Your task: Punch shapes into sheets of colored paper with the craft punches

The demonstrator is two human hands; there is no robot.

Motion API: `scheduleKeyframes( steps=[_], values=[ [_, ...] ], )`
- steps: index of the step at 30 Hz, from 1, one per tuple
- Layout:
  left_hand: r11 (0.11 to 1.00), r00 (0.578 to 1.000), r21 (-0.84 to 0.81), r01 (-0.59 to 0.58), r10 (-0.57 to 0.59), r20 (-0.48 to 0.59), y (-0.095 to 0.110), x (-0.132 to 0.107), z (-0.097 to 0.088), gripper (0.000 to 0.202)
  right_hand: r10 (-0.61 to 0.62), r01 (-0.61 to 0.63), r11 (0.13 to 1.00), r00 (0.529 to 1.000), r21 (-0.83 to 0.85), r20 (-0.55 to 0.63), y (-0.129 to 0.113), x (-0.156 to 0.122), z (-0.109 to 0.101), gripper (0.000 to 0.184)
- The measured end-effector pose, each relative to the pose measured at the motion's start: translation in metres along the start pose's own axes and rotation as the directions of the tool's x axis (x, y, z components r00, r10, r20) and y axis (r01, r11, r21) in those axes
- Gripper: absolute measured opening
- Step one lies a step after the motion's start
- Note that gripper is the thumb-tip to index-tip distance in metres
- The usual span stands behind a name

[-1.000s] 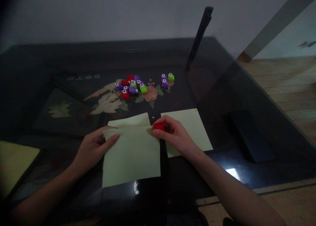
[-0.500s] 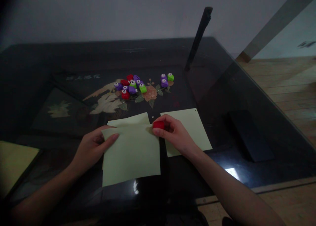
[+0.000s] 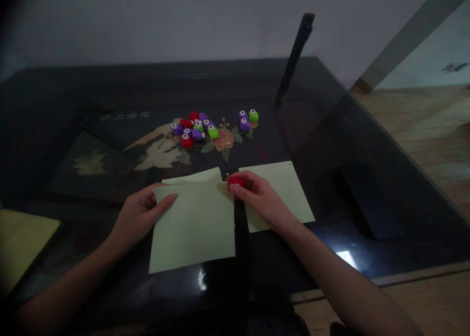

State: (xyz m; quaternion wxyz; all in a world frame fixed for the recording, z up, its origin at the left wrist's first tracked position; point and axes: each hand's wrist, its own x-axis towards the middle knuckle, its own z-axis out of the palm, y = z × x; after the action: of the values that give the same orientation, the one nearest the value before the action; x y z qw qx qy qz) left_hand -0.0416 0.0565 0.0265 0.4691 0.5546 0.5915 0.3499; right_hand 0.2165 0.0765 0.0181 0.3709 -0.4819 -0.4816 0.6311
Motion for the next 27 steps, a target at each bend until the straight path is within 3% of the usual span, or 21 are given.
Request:
scheduleKeyframes(
  steps=[8,11,18,24,27],
  values=[
    [0.998,0.999,-0.049,0.041,-0.040,0.019,-0.0004,0.0000,0.0003,0.023,-0.036,0.038,0.993,0.999,-0.114,0.021,-0.0048,-0.0010,-0.0008,0.027],
    [0.998,0.999,-0.054,0.036,-0.034,0.033,0.0000,-0.0011,0.0008,0.023,-0.030,0.033,0.996,0.999,-0.083,0.031,-0.0049,-0.0005,-0.0004,0.031],
    [0.998,0.998,-0.057,0.013,-0.009,0.064,-0.0019,-0.0020,0.0027,0.020,-0.076,0.073,0.988,0.997,-0.134,-0.018,-0.0040,-0.0005,0.0020,0.021],
    [0.998,0.998,-0.057,0.008,-0.005,0.055,-0.0028,-0.0016,0.0009,0.020,-0.055,0.053,0.997,0.997,-0.052,-0.046,-0.0015,-0.0015,0.0018,0.025],
    [0.999,0.999,0.023,-0.031,0.031,0.021,-0.0018,-0.0012,-0.0002,0.021,-0.046,0.049,0.998,0.997,0.040,-0.066,-0.0020,-0.0019,0.0015,0.023]
  ],
)
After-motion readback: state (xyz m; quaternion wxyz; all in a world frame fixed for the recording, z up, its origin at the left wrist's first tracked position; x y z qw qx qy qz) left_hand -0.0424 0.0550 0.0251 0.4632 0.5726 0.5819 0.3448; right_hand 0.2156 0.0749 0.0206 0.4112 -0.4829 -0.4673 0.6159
